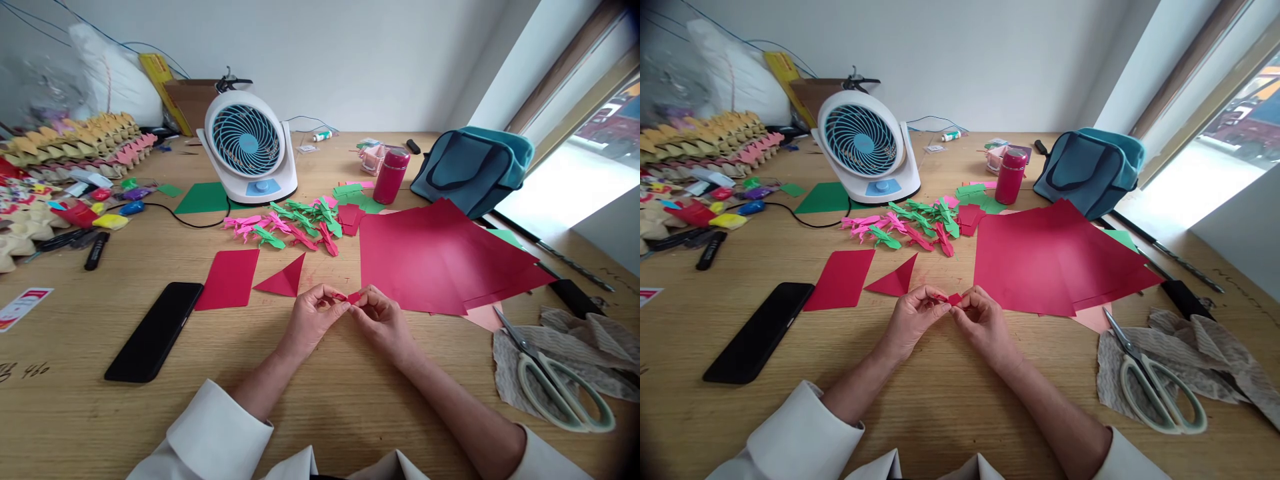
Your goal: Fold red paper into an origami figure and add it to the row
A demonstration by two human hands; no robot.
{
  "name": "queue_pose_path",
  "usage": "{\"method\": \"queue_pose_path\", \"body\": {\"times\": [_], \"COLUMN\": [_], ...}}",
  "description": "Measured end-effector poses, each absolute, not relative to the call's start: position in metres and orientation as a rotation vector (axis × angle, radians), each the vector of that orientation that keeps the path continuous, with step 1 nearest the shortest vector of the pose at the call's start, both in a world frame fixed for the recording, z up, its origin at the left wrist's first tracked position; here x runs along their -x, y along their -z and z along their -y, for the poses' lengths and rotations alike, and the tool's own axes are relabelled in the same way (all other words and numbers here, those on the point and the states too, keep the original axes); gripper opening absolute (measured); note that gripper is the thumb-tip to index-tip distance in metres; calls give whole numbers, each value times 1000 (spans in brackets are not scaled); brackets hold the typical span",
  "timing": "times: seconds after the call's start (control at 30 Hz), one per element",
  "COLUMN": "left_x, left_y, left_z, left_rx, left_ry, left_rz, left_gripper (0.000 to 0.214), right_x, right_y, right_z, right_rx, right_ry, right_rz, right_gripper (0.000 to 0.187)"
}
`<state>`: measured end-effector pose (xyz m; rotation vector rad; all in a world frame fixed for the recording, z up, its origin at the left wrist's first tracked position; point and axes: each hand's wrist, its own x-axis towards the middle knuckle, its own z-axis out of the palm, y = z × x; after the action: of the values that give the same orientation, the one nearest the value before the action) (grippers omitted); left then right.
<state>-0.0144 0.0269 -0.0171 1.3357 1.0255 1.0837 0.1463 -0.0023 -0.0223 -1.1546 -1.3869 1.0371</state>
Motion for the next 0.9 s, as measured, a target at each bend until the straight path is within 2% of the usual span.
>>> {"method": "queue_pose_path", "body": {"times": [0.33, 0.57, 0.9], "left_x": [13, 13, 12], "left_y": [8, 2, 1], "left_z": [-24, -24, -24], "left_rx": [-1119, -1012, -939], "left_ry": [-1112, -1012, -1029], "left_rz": [-1002, -870, -898], "left_gripper": [18, 28, 24], "right_x": [-145, -145, -144], "right_y": [21, 20, 20], "right_z": [3, 6, 5], "right_rx": [1145, 1169, 1129], "right_ry": [-1092, -1079, -1094], "right_rz": [1365, 1385, 1362], "right_gripper": [18, 20, 23]}}
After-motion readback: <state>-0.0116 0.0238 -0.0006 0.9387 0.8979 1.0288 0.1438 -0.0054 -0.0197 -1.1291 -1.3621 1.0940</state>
